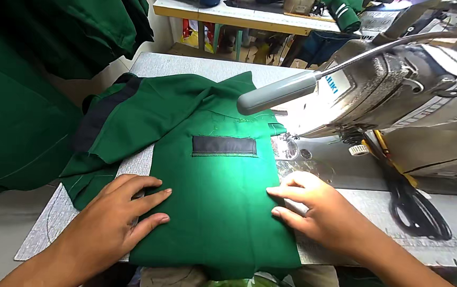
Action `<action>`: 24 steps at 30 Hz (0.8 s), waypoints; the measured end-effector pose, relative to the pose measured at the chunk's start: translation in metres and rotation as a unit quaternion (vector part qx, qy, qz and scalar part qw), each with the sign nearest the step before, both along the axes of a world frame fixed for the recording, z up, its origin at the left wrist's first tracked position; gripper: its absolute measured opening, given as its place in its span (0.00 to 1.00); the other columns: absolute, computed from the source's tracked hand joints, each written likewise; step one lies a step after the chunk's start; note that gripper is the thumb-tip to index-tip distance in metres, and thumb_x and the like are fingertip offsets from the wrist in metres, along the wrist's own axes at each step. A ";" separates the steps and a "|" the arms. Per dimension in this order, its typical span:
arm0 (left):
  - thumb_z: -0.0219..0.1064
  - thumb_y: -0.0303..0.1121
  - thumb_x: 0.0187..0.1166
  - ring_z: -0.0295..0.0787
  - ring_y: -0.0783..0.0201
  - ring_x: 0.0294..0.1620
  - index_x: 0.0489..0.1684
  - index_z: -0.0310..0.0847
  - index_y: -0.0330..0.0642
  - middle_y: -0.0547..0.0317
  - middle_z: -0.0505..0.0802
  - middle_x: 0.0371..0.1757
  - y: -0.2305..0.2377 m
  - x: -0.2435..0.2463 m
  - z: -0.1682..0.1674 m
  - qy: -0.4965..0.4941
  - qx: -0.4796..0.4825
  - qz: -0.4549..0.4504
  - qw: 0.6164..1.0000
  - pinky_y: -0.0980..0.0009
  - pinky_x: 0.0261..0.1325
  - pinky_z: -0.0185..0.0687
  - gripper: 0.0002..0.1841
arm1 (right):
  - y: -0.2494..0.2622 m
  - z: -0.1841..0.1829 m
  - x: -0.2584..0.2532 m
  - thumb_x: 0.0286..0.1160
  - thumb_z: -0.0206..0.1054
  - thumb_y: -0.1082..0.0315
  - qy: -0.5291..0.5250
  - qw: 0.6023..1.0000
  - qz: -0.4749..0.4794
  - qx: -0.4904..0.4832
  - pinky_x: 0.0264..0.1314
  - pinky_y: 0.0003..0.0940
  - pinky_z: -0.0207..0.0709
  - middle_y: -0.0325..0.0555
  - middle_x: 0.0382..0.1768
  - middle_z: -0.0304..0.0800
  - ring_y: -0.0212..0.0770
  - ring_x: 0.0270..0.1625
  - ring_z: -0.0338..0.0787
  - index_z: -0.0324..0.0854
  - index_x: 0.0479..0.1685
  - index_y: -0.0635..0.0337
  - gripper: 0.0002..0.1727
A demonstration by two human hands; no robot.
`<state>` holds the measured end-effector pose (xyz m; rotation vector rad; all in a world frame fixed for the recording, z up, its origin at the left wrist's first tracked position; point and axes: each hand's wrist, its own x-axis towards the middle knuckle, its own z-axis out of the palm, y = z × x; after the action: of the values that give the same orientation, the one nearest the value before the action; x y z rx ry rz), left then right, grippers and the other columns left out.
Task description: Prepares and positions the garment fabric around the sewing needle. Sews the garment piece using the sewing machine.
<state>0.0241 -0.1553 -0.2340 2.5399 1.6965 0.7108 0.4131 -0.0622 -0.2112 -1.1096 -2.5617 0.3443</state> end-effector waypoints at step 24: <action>0.60 0.36 0.85 0.92 0.49 0.51 0.47 0.89 0.35 0.46 0.94 0.47 0.070 -0.007 0.099 0.051 0.144 0.010 0.988 0.51 0.57 0.86 0.15 | 0.026 0.076 -0.029 0.73 0.63 0.70 0.018 0.953 -0.015 0.301 0.22 0.38 0.74 0.48 0.29 0.82 0.45 0.27 0.84 0.86 0.37 0.59 0.06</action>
<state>0.0173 -0.0858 -0.1346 2.7963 1.7692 0.9028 0.3845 -0.0361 -0.1355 -0.8877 -2.3576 -0.4018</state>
